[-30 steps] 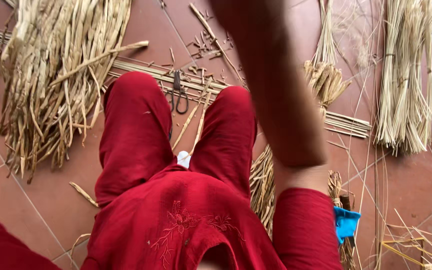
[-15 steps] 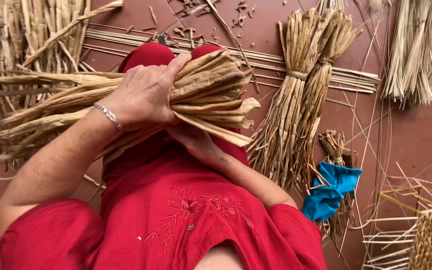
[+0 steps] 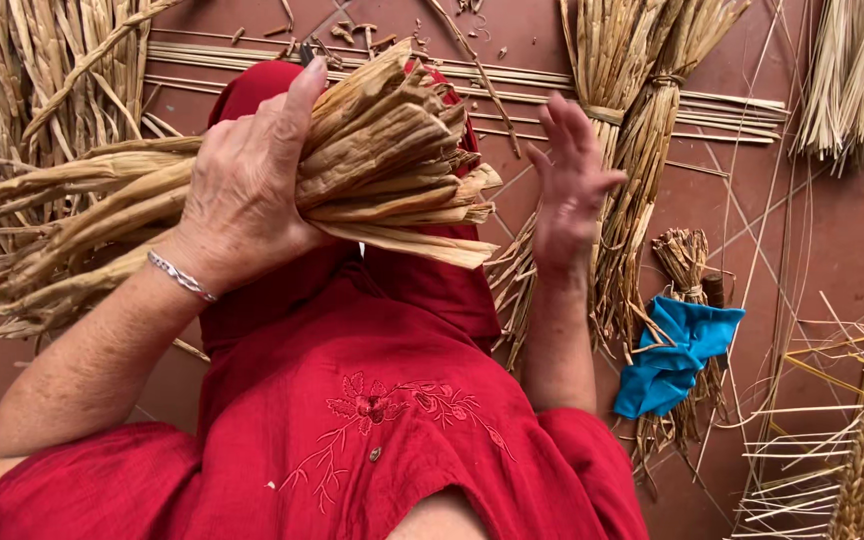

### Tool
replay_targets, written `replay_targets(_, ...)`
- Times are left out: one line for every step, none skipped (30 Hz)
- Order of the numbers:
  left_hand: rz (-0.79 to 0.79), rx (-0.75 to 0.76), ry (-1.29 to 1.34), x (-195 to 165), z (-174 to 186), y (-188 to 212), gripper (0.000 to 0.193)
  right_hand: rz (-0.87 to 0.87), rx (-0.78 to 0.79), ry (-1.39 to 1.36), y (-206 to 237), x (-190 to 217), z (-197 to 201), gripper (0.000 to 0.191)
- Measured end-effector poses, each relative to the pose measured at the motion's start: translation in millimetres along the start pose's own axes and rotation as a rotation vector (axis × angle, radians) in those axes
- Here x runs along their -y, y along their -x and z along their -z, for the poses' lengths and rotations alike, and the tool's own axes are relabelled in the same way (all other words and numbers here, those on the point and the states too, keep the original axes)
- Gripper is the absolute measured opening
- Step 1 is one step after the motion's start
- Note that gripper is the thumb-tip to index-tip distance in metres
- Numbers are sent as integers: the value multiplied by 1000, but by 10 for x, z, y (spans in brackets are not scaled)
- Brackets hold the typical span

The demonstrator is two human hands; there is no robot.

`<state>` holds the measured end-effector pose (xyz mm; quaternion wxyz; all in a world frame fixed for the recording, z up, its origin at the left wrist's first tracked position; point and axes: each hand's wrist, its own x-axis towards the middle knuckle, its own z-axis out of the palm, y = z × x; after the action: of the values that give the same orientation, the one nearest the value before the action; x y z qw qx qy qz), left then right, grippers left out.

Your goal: The person sits on a tiled floor sorting through bundles of dried plant stalks. They pick up stalks, trim off ends and unwanted pieces with scissors, strip loose fragments by hand, and set the cleaned stalks into separate piles while discarding trimmings on the floor.

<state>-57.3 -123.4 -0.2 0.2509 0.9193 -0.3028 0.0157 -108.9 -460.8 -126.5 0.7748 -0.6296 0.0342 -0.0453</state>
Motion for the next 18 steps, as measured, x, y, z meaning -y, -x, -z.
replay_targets(-4, -12, -33, -44, -24, 4, 119, -9, 52, -6, -58, -20, -124, 97)
replay_targets(-5, -23, -70, -74, -39, 13, 119, -20, 107, -17, -119, -34, -269, 100)
replay_targets(10, -20, -107, -102, -60, 33, 119, 15, 193, 49, -166, -46, -426, 101)
replay_targets(26, -15, -141, -137, -98, 58, 119, 49, 278, 115, -180, -46, -572, 102)
replay_targets(43, -11, -174, -159, -127, 97, 119, -12, 288, -64, -128, -35, -710, 104)
replay_targets(59, -12, -194, -169, -153, 146, 116, -74, 298, -240, -39, -14, -827, 107)
replay_targets(75, -11, -213, -183, -194, 196, 113, -137, 305, -414, 31, 15, -892, 111)
replay_targets(92, -10, -232, -199, -241, 254, 110, -160, 268, -390, 80, 37, -920, 113)
replay_targets(95, -28, -251, -229, -305, 312, 106, -183, 233, -363, 120, 49, -935, 115)
replay_targets(99, -48, -270, -272, -389, 360, 103, -206, 199, -336, 144, 48, -942, 117)
replay_targets(104, -69, -290, -314, -474, 401, 101, -187, 195, -348, 150, 29, -954, 115)
replay_targets(107, -91, -315, -347, -560, 426, 97, -166, 192, -359, 138, 0, -965, 114)
replay_targets(108, -117, -341, -374, -643, 434, 94, -140, 190, -370, 126, -29, -973, 113)
replay_targets(109, -143, -369, -383, -704, 437, 91, -117, 179, -350, 107, -54, -976, 108)
replay_targets(105, -163, -384, -370, -749, 426, 87, -92, 167, -330, 86, -72, -971, 102)
replay_targets(98, -184, -399, -344, -784, 401, 84, -65, 153, -308, 71, -77, -959, 97)
replay_targets(91, -203, -412, -310, -799, 375, 81, -70, 178, -314, 35, -61, -915, 94)
replay_targets(117, -168, -379, -263, -793, 352, 82, -77, 201, -321, -2, -22, -845, 91)
